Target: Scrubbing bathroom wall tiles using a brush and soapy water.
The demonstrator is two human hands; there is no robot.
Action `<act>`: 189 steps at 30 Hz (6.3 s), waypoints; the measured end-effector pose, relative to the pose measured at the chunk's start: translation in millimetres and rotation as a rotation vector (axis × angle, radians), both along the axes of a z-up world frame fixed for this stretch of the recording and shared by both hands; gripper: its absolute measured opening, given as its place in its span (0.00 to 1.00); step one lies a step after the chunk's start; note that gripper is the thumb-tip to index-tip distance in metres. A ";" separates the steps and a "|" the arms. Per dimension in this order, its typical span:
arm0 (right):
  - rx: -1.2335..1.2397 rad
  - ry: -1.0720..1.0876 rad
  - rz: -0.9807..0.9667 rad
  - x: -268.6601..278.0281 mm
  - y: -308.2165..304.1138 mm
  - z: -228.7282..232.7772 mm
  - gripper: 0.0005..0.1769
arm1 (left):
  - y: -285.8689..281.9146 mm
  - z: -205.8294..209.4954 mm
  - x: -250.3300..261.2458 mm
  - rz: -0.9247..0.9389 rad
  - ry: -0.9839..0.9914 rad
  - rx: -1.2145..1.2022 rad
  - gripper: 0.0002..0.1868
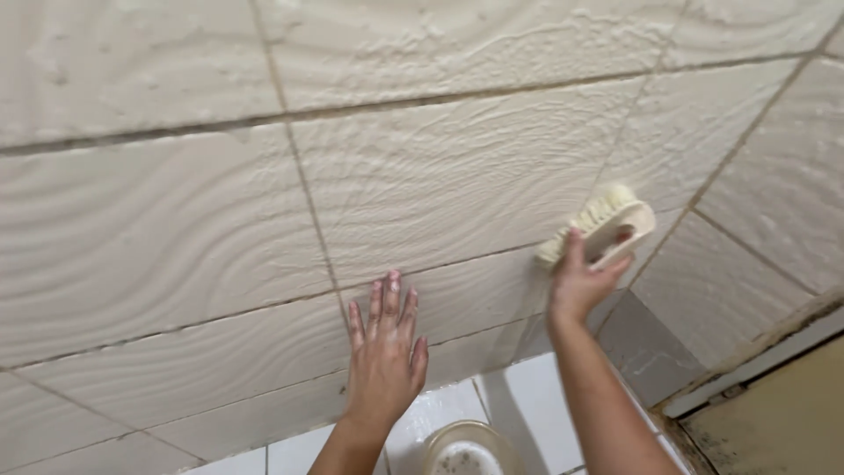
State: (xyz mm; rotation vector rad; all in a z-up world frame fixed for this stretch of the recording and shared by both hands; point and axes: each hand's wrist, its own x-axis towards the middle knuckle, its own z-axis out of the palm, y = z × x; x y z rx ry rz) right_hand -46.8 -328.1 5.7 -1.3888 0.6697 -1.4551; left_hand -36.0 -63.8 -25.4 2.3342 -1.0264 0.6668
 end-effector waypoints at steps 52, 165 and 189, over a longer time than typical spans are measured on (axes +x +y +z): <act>-0.139 0.015 -0.008 -34.7 -178.4 121.5 0.36 | -262.0 124.6 28.6 0.392 -0.853 0.663 0.50; 1.041 -0.198 0.029 -0.3 -109.0 -243.9 0.44 | -237.6 -90.5 17.0 -0.066 -0.536 1.522 0.44; 0.664 -0.014 0.086 1.8 -58.4 -213.5 0.51 | -180.6 -144.2 40.2 0.098 -0.294 1.083 0.41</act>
